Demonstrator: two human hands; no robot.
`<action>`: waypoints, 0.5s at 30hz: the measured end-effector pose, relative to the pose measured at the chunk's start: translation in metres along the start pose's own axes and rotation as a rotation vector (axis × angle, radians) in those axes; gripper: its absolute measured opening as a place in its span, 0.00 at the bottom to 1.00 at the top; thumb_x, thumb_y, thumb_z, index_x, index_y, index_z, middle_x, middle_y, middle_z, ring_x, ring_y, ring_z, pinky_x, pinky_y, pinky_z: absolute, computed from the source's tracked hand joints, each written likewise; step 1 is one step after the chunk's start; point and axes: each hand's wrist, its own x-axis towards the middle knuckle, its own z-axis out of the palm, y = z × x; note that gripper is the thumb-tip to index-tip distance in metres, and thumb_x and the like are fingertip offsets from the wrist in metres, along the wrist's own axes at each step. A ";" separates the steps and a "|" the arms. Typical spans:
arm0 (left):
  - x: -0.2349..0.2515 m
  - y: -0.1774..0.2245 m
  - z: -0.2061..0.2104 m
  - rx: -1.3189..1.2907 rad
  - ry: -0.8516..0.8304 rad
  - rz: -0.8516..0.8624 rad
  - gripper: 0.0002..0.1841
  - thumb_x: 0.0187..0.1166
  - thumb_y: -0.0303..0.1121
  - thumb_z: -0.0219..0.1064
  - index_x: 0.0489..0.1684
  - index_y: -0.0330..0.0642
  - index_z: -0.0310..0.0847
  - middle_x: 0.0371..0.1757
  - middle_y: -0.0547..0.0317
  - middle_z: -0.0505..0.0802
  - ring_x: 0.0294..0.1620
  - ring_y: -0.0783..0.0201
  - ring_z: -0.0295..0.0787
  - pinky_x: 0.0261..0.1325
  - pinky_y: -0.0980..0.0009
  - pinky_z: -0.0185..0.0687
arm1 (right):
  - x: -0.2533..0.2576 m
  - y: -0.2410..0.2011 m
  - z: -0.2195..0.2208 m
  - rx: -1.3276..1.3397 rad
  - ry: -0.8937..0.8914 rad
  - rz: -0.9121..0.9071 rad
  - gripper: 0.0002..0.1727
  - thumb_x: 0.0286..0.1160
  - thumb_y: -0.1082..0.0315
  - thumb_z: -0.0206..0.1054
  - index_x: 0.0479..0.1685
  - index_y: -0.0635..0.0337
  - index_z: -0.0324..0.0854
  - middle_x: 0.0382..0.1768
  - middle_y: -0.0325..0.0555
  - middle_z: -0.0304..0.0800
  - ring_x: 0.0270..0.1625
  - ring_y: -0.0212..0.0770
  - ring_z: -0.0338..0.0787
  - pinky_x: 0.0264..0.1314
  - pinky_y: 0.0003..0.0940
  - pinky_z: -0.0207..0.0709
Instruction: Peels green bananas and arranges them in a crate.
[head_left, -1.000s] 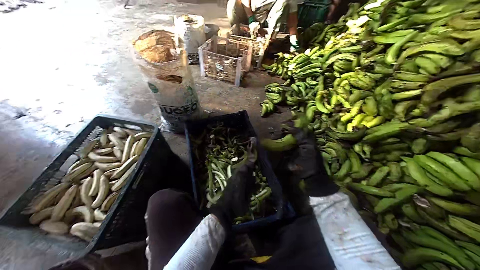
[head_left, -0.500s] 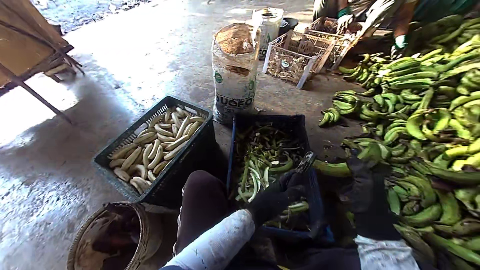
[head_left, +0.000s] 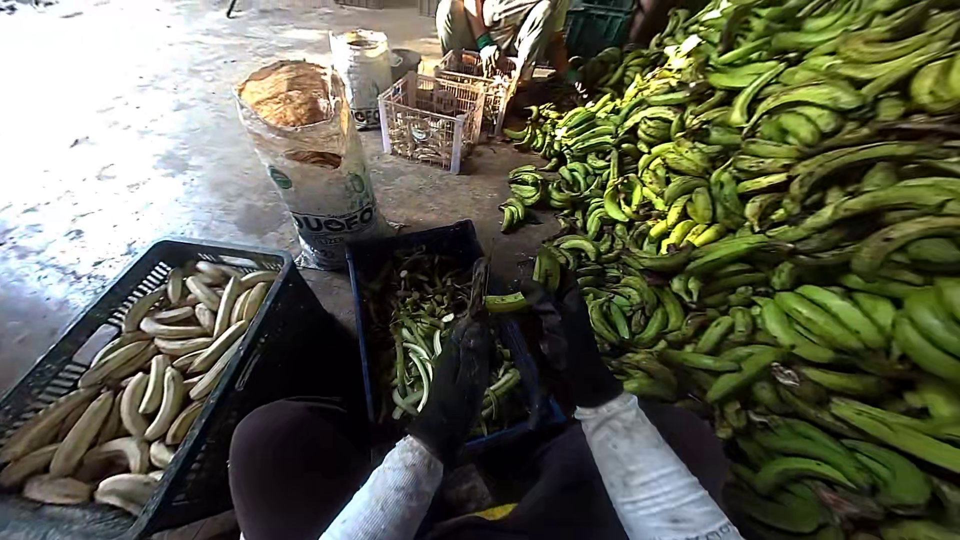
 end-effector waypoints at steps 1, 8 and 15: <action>-0.001 -0.015 -0.005 0.115 -0.077 -0.241 0.32 0.94 0.54 0.38 0.75 0.35 0.73 0.36 0.54 0.86 0.29 0.63 0.83 0.36 0.64 0.85 | 0.001 -0.007 0.002 0.049 -0.010 0.005 0.32 0.75 0.61 0.71 0.79 0.49 0.68 0.53 0.43 0.89 0.47 0.36 0.91 0.47 0.34 0.88; 0.008 0.003 -0.028 0.194 -0.169 -0.229 0.30 0.91 0.56 0.48 0.82 0.47 0.69 0.48 0.60 0.90 0.37 0.69 0.87 0.41 0.68 0.86 | 0.041 -0.012 -0.015 0.237 -0.197 0.285 0.21 0.87 0.50 0.52 0.67 0.50 0.79 0.28 0.38 0.83 0.24 0.31 0.83 0.27 0.27 0.83; 0.030 0.045 -0.049 0.709 -0.355 0.111 0.29 0.85 0.57 0.56 0.77 0.52 0.79 0.66 0.53 0.89 0.64 0.58 0.86 0.68 0.52 0.81 | 0.038 0.014 -0.005 0.494 -0.293 0.347 0.27 0.91 0.45 0.43 0.65 0.51 0.80 0.23 0.38 0.83 0.20 0.30 0.82 0.25 0.28 0.83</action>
